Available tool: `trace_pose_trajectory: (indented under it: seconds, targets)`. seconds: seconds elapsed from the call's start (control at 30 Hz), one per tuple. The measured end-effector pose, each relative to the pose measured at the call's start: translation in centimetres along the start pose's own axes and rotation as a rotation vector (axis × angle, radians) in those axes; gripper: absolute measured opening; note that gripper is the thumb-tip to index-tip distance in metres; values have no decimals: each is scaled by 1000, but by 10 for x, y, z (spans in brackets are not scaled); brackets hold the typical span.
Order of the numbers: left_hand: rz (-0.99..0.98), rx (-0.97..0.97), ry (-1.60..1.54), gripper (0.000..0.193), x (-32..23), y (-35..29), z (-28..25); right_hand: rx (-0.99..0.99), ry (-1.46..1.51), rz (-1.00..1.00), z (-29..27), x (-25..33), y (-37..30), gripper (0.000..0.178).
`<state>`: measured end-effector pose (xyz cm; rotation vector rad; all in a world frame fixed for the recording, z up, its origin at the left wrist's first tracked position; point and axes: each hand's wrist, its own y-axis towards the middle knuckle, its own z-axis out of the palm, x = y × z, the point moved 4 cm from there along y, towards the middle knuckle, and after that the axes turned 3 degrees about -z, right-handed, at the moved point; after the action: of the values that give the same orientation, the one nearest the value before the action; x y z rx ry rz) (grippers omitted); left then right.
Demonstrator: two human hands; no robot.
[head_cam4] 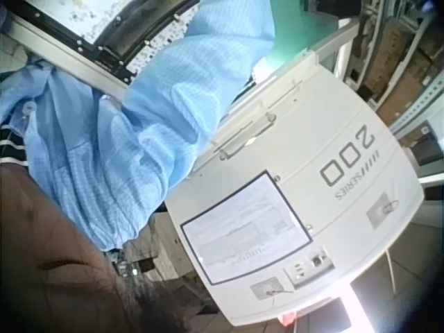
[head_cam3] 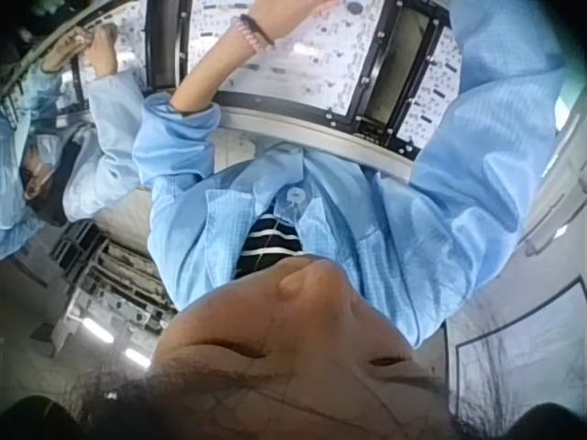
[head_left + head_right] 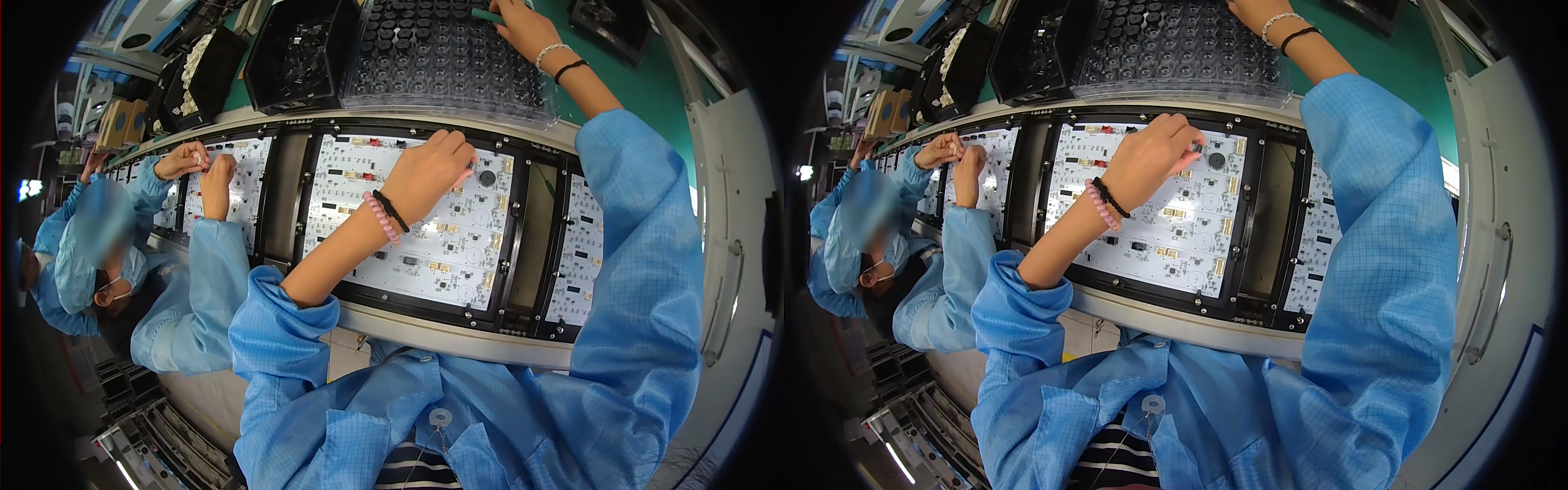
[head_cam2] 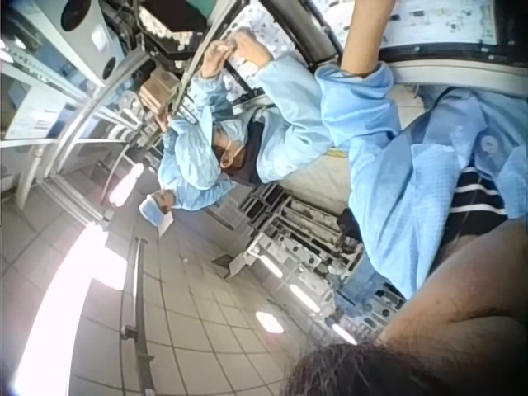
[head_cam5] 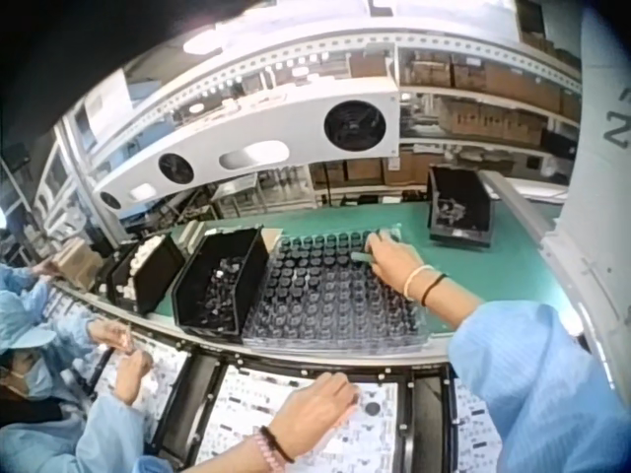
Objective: Assembling small electronic components onto circuit board panels on a production line.
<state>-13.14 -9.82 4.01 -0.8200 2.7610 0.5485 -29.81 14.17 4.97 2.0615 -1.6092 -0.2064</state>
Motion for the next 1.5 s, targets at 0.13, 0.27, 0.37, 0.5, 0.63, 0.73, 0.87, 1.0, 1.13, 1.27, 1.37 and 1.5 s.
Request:
trace_pose_trajectory:
  seconds: [0.13, 0.27, 0.37, 0.5, 0.63, 0.73, 0.87, 1.0, 1.13, 1.27, 1.37, 1.5]
  targets:
    - [8, 11, 12, 17, 1, 4, 4, -38, 21, -30, -3, -1, -2, 29]
    - [9, 11, 45, 17, -1, 5, 7, -122, 48, -110, -12, 4, -8, 29]
    - [5, 29, 52, 20, 2, 3, 7, -152, 98, -44, -33, 22, -7, 28]
    - [16, -38, -58, 24, 4, 9, -19, -115, 282, -38, -61, 27, -30, 27]
    - [-132, -334, 69, 26, 61, 18, -93, 86, 624, -24, -83, 52, -74, 29]
    - [-287, -578, 393, 18, 157, 5, -137, 360, 739, -134, -90, 107, -120, 26]
    - [-550, -159, 569, 13, 268, -5, -117, 589, 633, -205, -83, 149, -175, 28]
    - [-553, -5, 415, 13, 285, -5, -112, 665, 473, -198, -76, 158, -194, 27]
    - [-499, -77, 416, 15, 274, -7, -118, 595, 389, -284, -75, 161, -197, 26]
    - [-526, -114, 386, 16, 261, -10, -121, 554, 303, -343, -75, 165, -201, 27]
    - [-543, -149, 343, 18, 256, -10, -124, 548, 244, -361, -71, 166, -203, 28]
    - [-575, -206, 314, 19, 262, -15, -127, 586, 253, -337, -73, 166, -194, 29]
